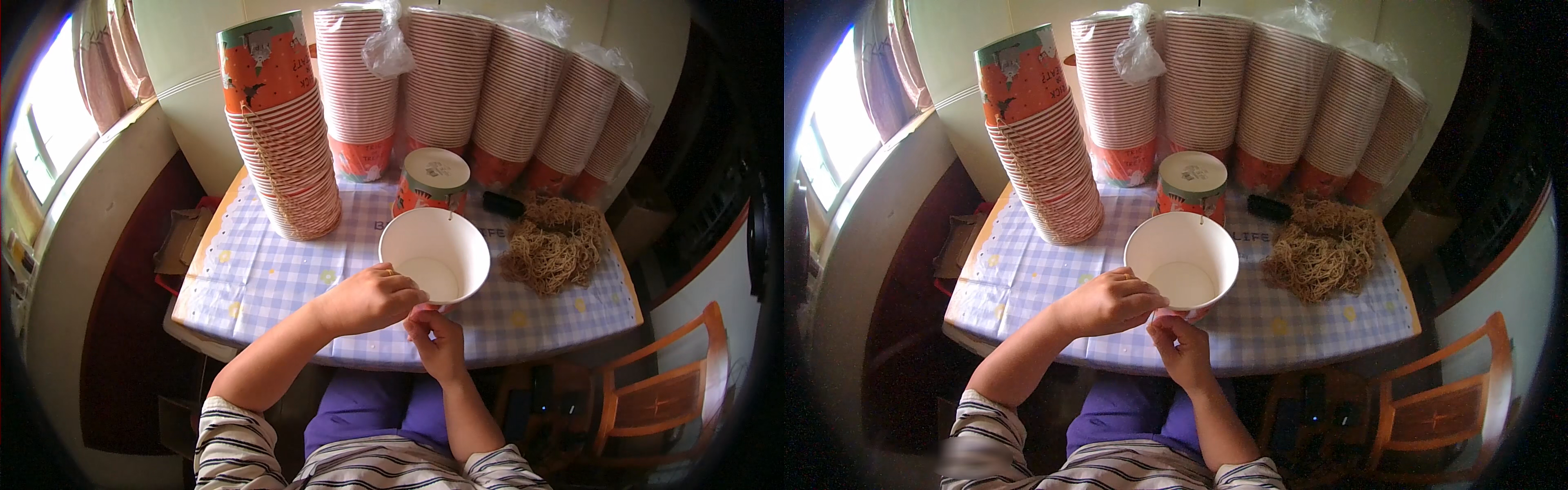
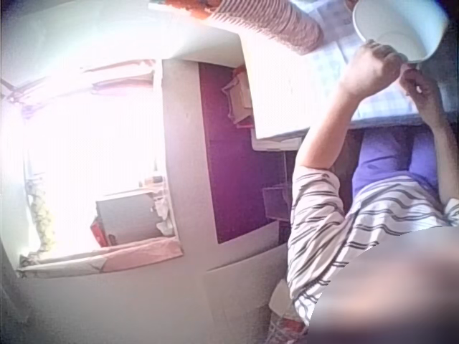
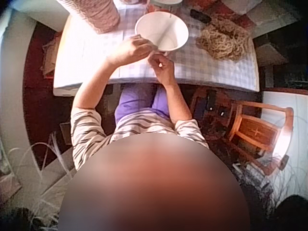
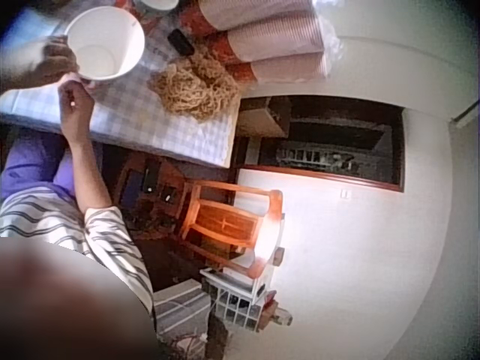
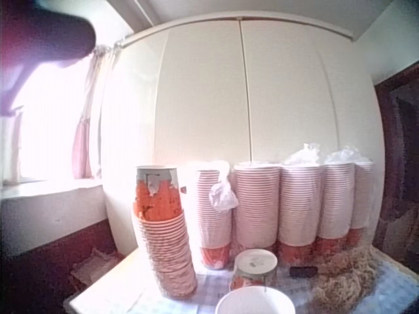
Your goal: Attaching string handles to paper bowls for packaging.
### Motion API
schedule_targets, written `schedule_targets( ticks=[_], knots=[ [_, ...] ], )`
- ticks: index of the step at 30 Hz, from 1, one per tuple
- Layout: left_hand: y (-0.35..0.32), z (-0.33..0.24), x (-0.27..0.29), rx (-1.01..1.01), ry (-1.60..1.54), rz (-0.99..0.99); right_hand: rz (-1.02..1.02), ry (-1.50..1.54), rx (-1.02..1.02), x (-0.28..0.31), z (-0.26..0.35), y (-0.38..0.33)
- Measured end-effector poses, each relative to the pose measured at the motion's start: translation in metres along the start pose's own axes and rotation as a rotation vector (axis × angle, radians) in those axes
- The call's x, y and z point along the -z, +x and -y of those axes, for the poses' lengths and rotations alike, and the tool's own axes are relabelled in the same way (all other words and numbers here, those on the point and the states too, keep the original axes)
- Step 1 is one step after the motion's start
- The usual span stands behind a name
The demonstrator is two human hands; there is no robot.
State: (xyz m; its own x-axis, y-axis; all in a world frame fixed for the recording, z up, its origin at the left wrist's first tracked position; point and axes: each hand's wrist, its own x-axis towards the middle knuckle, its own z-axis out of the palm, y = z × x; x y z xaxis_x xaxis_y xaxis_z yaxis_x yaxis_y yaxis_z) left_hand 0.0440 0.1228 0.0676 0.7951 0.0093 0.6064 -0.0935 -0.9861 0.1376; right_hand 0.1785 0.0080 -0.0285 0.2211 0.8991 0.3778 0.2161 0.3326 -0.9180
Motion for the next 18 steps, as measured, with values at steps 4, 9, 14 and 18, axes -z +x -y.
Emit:
schedule_targets(
  ticks=[4, 9, 14, 18],
  knots=[
    [-0.007, 0.003, 0.004, 0.108, -0.062, -0.009, 0.157, -0.059, -0.048, 0.01, 0.006, -0.003],
    [-0.018, 0.008, 0.02, 0.272, -0.062, 0.023, 0.035, 0.073, -0.043, 0.054, 0.008, -0.012],
    [-0.03, 0.009, 0.034, 0.465, 0.296, -0.066, -0.278, 0.09, -0.073, 0.077, 0.005, -0.006],
    [-0.022, -0.006, 0.029, 0.632, 0.444, -0.148, -0.35, -0.013, -0.19, 0.09, -0.007, -0.006]
  ],
)
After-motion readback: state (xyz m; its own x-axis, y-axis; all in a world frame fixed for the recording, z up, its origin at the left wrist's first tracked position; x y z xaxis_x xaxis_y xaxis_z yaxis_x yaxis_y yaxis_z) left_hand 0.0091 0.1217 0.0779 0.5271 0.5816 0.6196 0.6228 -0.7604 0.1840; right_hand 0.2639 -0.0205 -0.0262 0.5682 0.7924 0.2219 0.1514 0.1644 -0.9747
